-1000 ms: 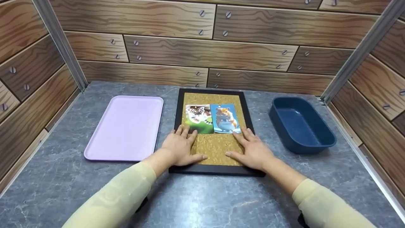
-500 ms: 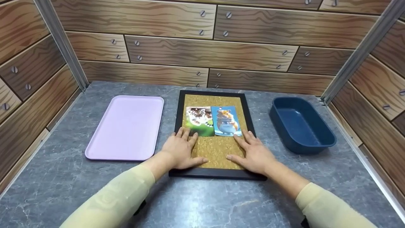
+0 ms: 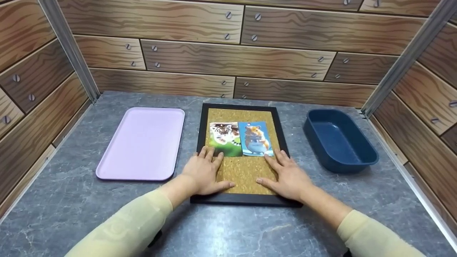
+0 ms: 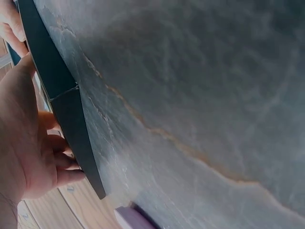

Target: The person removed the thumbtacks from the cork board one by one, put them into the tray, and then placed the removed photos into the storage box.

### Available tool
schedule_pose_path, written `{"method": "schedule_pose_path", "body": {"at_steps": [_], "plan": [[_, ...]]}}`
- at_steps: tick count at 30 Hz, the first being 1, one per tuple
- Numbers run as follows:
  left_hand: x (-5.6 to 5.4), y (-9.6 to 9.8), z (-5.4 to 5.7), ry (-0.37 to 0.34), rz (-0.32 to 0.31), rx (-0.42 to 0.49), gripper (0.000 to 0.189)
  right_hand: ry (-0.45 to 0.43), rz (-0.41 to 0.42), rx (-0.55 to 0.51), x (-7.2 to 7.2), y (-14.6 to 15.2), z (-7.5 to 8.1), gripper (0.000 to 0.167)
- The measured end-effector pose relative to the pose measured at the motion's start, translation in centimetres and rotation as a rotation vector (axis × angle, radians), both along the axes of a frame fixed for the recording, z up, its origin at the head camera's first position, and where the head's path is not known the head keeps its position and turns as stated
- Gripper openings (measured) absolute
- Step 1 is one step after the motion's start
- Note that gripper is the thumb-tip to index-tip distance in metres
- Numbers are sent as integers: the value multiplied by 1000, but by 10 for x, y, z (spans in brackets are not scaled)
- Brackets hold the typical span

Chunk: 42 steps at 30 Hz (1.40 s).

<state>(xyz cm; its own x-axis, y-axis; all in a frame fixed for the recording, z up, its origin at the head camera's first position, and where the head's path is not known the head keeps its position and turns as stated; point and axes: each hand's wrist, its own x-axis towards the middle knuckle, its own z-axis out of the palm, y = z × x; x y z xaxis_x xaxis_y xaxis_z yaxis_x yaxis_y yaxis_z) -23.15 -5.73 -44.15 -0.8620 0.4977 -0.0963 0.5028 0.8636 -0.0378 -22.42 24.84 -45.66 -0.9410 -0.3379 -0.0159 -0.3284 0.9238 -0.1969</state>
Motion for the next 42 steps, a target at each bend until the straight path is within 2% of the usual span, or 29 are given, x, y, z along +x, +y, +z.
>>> {"method": "schedule_pose_path", "body": {"at_steps": [18,42], "plan": [[11,0,-5,10,-15,6,114,16,2,-22,13,1,-1,100],[23,1,-3,30,-29,0,112,37,12,-40,24,2,-2,98]]}}
